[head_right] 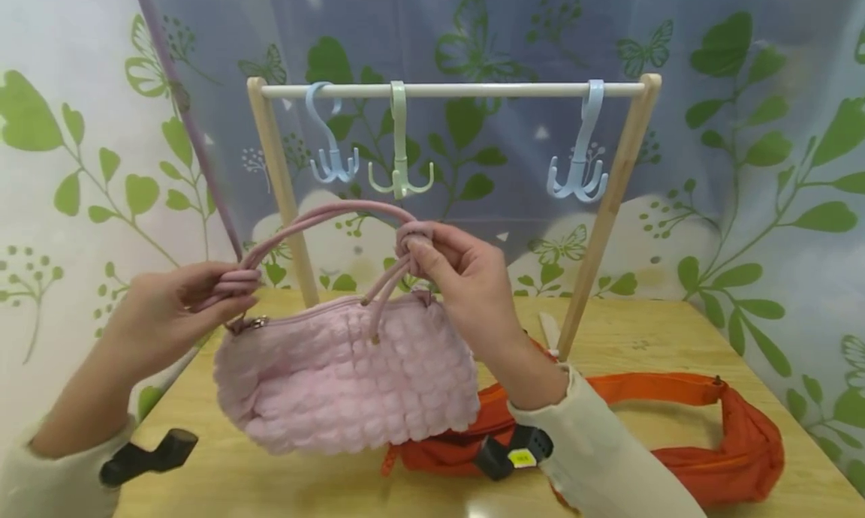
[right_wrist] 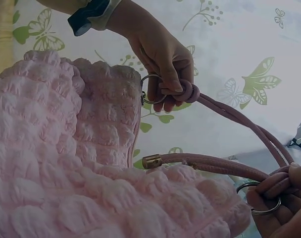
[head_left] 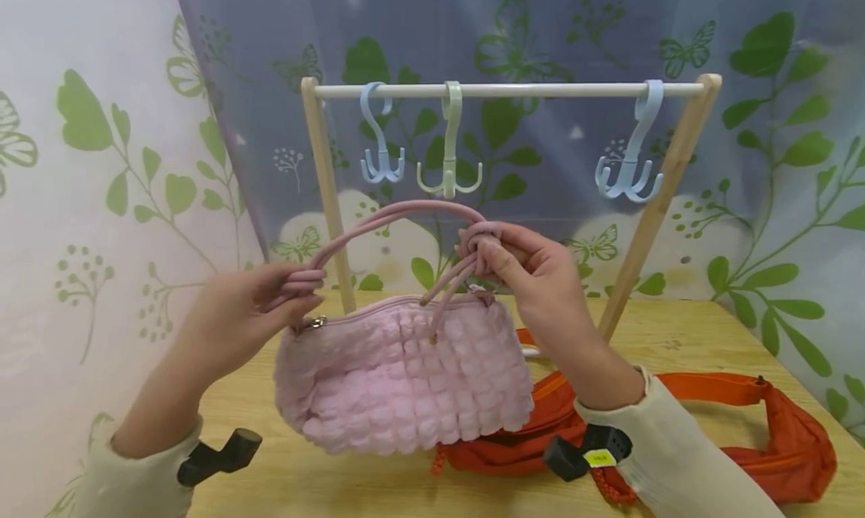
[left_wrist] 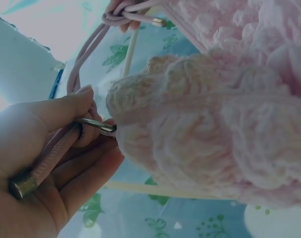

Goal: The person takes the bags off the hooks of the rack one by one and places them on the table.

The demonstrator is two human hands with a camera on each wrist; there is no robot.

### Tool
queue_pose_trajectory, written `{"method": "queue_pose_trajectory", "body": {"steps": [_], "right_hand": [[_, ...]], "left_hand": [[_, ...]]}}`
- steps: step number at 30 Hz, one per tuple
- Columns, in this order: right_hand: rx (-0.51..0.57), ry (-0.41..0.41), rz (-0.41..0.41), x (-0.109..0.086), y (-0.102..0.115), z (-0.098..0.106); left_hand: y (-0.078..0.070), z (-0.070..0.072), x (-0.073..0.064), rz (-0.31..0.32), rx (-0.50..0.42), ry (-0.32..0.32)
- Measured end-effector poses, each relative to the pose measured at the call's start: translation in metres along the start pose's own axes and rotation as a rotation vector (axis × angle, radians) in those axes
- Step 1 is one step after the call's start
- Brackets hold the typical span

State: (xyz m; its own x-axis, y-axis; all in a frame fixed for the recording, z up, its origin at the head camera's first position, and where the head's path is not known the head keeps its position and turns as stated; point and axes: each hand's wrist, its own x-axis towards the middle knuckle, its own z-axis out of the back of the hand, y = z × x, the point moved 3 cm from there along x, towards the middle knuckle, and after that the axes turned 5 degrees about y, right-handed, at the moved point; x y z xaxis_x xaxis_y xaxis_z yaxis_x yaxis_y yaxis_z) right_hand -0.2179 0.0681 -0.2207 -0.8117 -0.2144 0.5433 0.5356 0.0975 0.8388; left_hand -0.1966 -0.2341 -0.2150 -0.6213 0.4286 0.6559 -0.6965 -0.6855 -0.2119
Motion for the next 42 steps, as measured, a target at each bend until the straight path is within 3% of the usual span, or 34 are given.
{"method": "queue_pose_trajectory", "body": {"steps": [9, 14, 20, 25, 30, 34, 38, 42], "right_hand": [[-0.020, 0.069, 0.056, -0.003, 0.002, -0.009], [-0.012, 0.129, 0.067, -0.005, 0.004, -0.017], [-0.007, 0.182, 0.059, -0.009, 0.004, -0.028], [0.034, 0.228, 0.010, -0.014, 0.003, -0.039], [0.080, 0.252, -0.031, -0.019, -0.003, -0.050], [0.088, 0.271, -0.076, -0.024, -0.014, -0.058], [0.103, 0.295, -0.104, -0.027, -0.028, -0.063], [0.104, 0.310, -0.149, -0.029, -0.044, -0.065]], "left_hand": [[0.010, 0.019, -0.001, 0.035, -0.014, 0.065], [0.018, 0.031, -0.004, 0.084, -0.019, 0.111], [0.033, 0.044, -0.017, 0.237, -0.009, 0.170], [0.047, 0.054, -0.028, 0.337, -0.025, 0.263], [0.057, 0.054, -0.038, 0.430, -0.072, 0.372], [0.067, 0.047, -0.047, 0.419, -0.197, 0.430], [0.076, 0.034, -0.053, 0.306, -0.378, 0.482], [0.086, 0.020, -0.056, 0.278, -0.435, 0.512]]}}
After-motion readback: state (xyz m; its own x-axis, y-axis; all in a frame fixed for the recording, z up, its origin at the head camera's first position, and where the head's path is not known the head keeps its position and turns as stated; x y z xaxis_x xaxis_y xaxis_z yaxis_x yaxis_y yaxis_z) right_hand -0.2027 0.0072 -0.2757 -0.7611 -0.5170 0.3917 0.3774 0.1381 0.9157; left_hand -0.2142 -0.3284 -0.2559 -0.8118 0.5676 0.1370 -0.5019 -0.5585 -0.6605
